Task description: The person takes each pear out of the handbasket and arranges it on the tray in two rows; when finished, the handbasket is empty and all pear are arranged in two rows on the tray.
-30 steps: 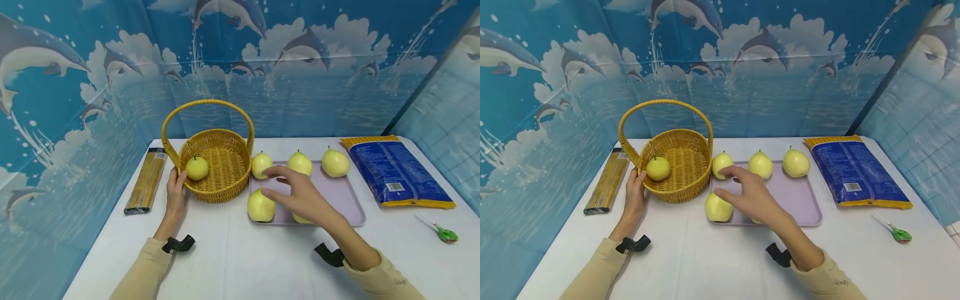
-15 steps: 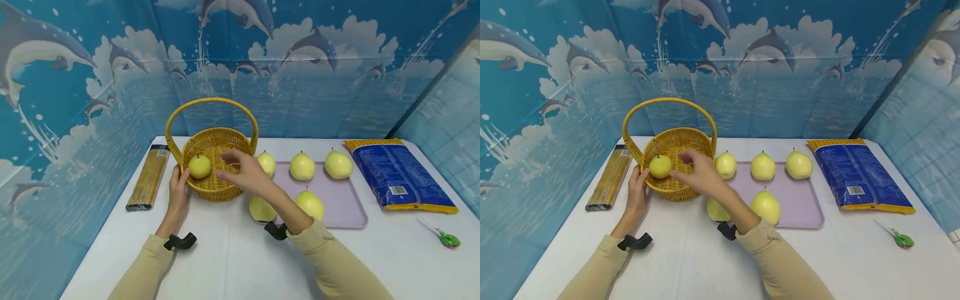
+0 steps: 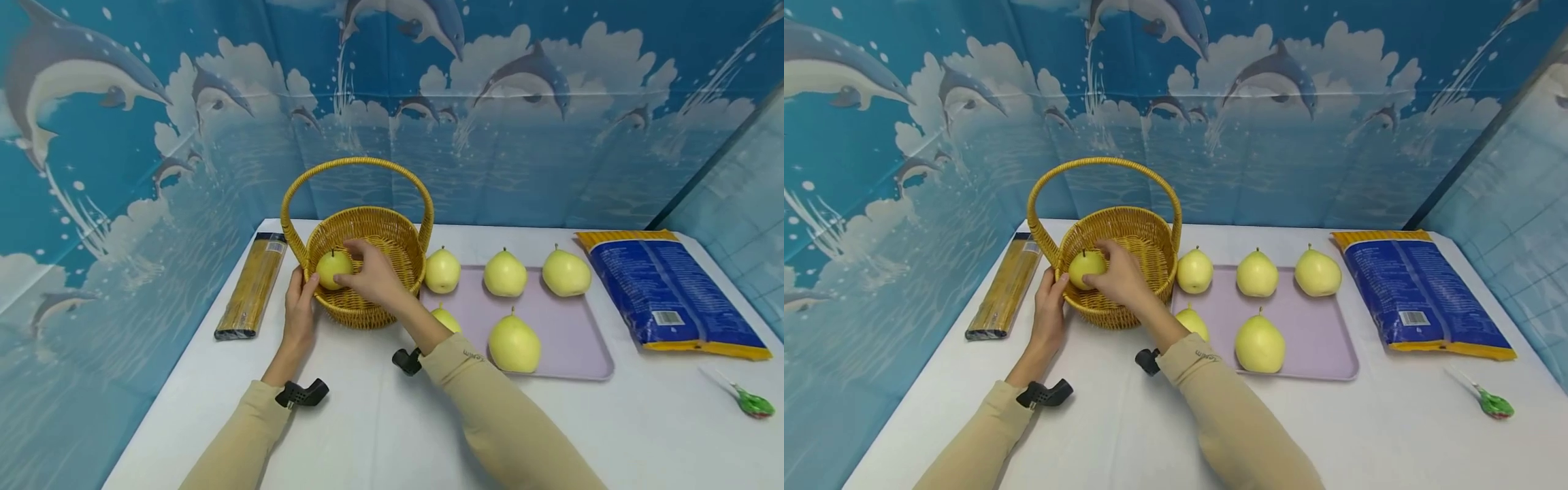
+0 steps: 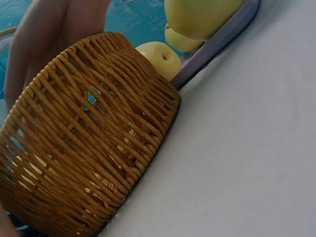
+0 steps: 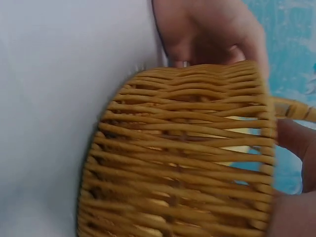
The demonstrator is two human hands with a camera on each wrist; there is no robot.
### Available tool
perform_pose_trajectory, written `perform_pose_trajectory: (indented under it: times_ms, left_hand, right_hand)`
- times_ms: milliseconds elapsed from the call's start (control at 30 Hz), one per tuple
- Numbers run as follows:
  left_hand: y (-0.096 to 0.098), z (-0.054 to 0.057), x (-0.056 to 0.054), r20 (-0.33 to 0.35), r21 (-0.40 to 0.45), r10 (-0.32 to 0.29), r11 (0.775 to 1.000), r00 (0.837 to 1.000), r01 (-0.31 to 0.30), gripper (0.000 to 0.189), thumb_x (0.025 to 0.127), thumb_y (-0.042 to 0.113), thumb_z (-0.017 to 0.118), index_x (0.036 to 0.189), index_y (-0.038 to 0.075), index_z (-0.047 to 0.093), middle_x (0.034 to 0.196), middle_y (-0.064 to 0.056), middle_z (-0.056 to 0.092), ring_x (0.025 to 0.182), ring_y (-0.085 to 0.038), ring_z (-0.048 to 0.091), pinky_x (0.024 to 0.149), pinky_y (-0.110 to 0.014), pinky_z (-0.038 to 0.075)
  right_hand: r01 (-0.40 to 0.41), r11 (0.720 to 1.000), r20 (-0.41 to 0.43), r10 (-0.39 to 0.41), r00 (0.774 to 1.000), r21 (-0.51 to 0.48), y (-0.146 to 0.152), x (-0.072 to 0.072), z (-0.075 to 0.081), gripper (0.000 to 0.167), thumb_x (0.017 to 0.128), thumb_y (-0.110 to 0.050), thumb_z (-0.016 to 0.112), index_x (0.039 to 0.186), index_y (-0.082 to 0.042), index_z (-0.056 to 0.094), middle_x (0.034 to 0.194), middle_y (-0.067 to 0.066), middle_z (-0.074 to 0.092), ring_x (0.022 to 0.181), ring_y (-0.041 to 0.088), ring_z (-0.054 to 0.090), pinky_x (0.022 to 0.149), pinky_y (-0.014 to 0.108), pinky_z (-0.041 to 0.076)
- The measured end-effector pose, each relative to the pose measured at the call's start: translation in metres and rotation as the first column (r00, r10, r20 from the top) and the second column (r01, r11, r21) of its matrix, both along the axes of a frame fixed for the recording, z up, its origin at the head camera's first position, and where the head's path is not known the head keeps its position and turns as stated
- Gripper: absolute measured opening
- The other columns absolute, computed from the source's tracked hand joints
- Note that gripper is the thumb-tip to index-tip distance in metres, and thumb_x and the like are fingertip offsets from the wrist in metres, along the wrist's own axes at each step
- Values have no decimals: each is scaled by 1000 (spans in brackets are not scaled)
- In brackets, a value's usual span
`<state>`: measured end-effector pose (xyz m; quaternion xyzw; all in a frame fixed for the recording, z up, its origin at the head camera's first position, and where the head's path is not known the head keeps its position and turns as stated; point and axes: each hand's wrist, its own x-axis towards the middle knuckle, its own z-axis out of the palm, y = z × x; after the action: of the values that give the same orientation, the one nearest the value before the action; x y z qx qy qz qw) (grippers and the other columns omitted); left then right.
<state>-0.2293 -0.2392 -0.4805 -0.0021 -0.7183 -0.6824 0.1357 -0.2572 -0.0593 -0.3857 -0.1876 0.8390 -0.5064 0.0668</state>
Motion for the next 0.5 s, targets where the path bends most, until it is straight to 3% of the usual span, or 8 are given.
perform_pose_trajectory:
  times_ms: [333,500]
  left_hand:
    - [-1,1,-1,0,14,-1,1000,1000,1,54,110,36,48,159,14,39,155,-3,48,145,-15,43,128,-39,28]
    - [-1,1,-1,16,-5,-4,1000,1000,4,55,111,34,46,161,14,36,159,-5,46,146,-17,42,129,-41,29]
  right_hand:
    - [4,988,233,33,972,-156,-18,-22,-15,68,89,-2,81,152,-8,55,148,18,58,131,34,58,106,45,54]
    - [-20,996,242,40,969,-83,-23,-27,-21,78,80,3,88,151,-10,57,146,18,58,126,33,59,105,45,53]
